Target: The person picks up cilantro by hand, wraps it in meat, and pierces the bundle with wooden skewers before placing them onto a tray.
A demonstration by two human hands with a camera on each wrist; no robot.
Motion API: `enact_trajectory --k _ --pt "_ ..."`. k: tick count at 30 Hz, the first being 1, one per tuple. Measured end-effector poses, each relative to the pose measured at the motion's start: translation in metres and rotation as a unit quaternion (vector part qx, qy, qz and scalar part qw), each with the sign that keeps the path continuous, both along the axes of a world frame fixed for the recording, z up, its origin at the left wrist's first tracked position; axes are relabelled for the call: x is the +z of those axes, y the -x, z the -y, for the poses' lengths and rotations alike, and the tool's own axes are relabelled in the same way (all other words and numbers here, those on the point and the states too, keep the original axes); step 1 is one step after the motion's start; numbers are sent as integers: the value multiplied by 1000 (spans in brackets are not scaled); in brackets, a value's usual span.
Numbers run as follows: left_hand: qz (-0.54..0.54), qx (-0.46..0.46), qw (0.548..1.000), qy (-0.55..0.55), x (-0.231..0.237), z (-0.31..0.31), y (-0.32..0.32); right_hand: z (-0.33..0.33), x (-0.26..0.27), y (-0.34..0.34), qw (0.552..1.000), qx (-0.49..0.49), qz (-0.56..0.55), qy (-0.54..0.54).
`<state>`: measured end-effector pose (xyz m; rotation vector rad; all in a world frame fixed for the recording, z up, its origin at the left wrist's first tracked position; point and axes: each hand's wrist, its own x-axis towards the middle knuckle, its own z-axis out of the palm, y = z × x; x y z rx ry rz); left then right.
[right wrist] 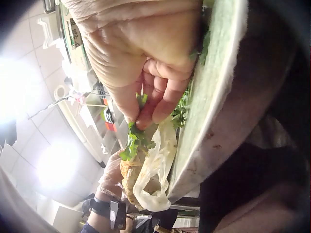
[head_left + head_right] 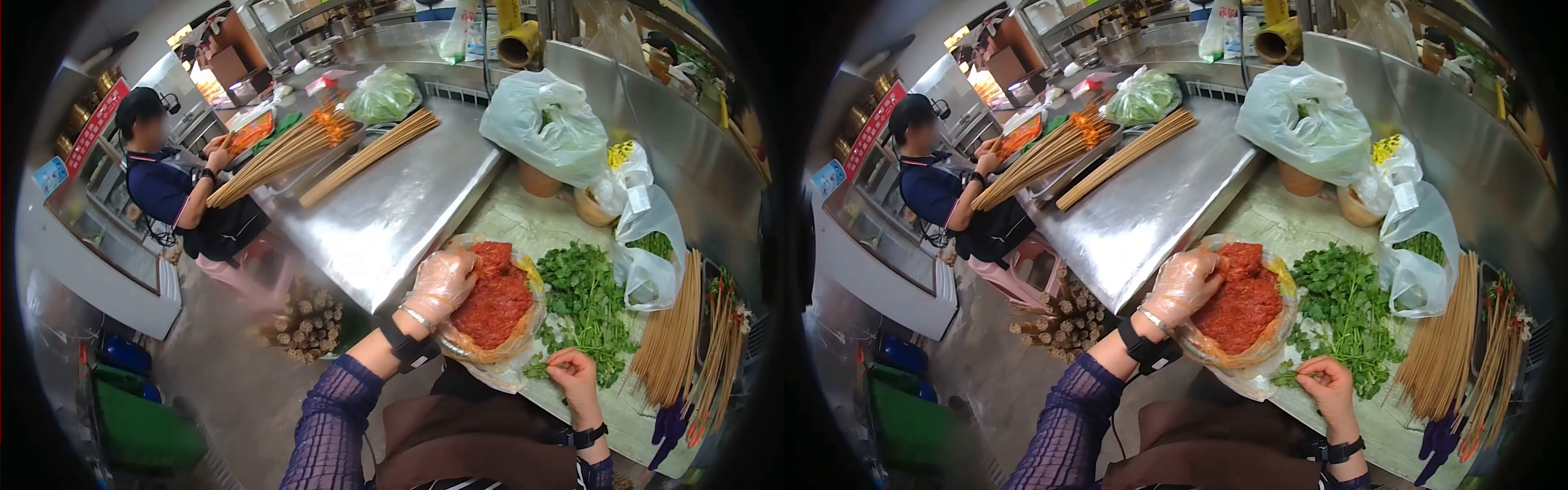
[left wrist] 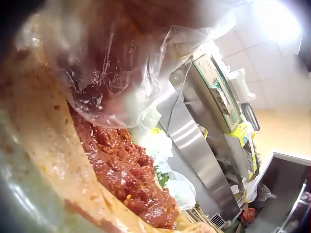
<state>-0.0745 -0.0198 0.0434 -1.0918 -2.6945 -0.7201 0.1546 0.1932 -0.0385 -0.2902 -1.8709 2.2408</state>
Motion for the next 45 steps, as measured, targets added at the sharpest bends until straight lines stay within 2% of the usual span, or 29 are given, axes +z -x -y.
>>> enact_trajectory --k 4,6,8,11,12,15,16,19,20,21,23,26,27,29,32,35,36,39,40,43,44,45 --pt "-31 4 997 -68 0 3 4 -1 -1 0 1000 4 7 1" --pt "67 3 980 -187 -2 1 3 -1 0 1 1000 1 4 8" --pt "184 11 943 -276 2 1 -1 -1 2 1 1000 1 6 22" --pt "392 12 825 -407 16 3 -7 0 1 1 1000 -9 12 12" --pt "391 9 820 -417 14 4 -5 -1 -2 1 1000 -8 11 7" --pt "474 26 753 -455 12 10 -7 -3 -8 1 1000 -2 7 -2" --pt "454 37 751 -477 8 6 -9 -3 -6 1 1000 -3 8 -3" --pt "485 10 735 -474 5 13 -12 -3 -5 -1 1000 0 4 -8" --pt "526 -41 704 -475 -4 19 -9 -4 -6 0 1000 -4 -1 -13" --pt "535 -19 642 -548 -4 10 -15 -5 -4 0 1000 3 2 -15" --pt "504 34 692 -515 6 2 -23 -6 0 -1 1000 16 9 -19" --pt "515 37 668 -536 -3 7 -16 -7 -2 -2 999 22 -1 27" --pt "528 11 663 -531 -6 11 -13 -7 -3 0 999 25 -5 25" --pt "521 28 652 -551 -11 9 -14 -8 -3 -2 999 32 -13 24" --pt "514 24 663 -544 -12 12 -16 -10 -3 -3 999 41 0 15" --pt "526 41 639 -560 -4 4 -24 -9 -6 -3 999 46 -2 25" --pt "508 34 675 -535 -6 6 -26 -9 -6 -3 998 46 -1 31" --pt "450 9 734 -508 -13 8 -27 -10 -2 -4 998 50 9 33" --pt "405 -7 789 -462 -11 9 -31 -11 3 -4 998 46 1 42" --pt "387 -23 814 -433 -6 1 -36 -12 30 -5 997 46 -23 48" --pt "334 -12 853 -402 -1 -6 -42 -14 42 -3 998 52 -33 35" --pt "323 -38 863 -386 -1 -6 -42 -16 53 -1 997 58 -43 20"
